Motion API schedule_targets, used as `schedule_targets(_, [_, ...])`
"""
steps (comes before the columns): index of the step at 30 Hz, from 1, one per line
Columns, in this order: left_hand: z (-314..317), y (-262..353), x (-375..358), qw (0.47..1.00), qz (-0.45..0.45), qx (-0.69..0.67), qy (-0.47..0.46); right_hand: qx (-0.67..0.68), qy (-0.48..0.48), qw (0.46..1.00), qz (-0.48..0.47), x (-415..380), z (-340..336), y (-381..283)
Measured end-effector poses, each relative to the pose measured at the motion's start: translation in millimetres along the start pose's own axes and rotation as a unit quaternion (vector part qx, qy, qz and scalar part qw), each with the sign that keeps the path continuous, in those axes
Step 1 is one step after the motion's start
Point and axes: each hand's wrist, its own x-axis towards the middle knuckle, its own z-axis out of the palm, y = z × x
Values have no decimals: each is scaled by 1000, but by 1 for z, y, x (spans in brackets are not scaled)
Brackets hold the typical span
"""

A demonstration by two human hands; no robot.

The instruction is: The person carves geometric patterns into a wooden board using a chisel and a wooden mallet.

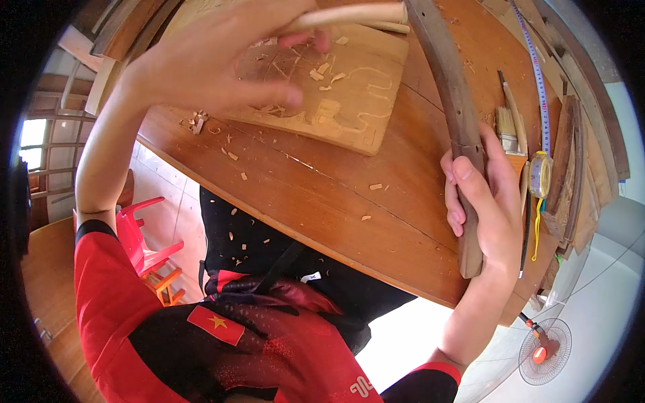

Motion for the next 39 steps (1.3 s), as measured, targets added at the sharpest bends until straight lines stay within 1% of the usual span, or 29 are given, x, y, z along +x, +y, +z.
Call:
schedule_targets(1, [-3,6,-3,999,20,34,-17,2,-10,1000,0,1,-1,0])
schedule_targets(3, [4,6,-6,997,60,54,15,-26,-17,999,2,1,-2,1])
schedule_targets(6, [47,-8,-4,982,100,53,152,-32,-35,999,7,2,-2,2])
schedule_targets(8, [65,-1,-4,963,94,98,232,-30,-35,999,12,1,-3,-1])
schedule_targets(9, [66,4,-4,972,74,89,204,-32,-30,999,15,1,0,-5])
schedule_targets(12, [72,21,9,977,23,34,208,-34,-26,999,19,1,0,-6])
schedule_targets(14, [69,14,21,975,59,12,212,-41,-22,999,20,1,-1,-4])
schedule_targets(16, [47,24,29,983,41,-74,164,-34,-11,999,11,1,-2,-3])
schedule_targets(17, [26,32,32,982,5,-151,113,-32,-8,999,8,1,-3,-3])
schedule_targets(20, [7,34,50,965,-1,-261,20,-8,20,1000,-4,2,-2,-6])
schedule_targets(21, [-15,20,62,941,32,-328,-78,4,31,999,-6,1,-1,-7])
schedule_targets(24, [19,9,68,957,126,-255,53,26,36,999,-12,0,-4,-6])
schedule_targets(25, [24,-2,74,954,148,-253,61,19,25,999,-10,0,-5,-7])
schedule_targets(27, [30,-6,76,948,147,-270,83,14,16,1000,-9,1,-6,-6])
schedule_targets(30, [36,9,60,946,95,-290,112,9,18,1000,-6,1,-4,-7])
schedule_targets(31, [31,17,53,951,93,-272,115,11,21,1000,-5,0,-3,-6])
schedule_targets(33, [36,13,53,949,96,-270,130,15,22,1000,-3,1,-2,-6])
schedule_targets(34, [48,2,57,942,102,-286,143,18,22,1000,-1,0,-2,-4])
schedule_targets(36, [56,-3,60,942,95,-282,157,18,27,999,0,0,-2,-5])
schedule_targets(39, [53,3,58,956,71,-233,162,13,39,999,-3,0,-2,-6])
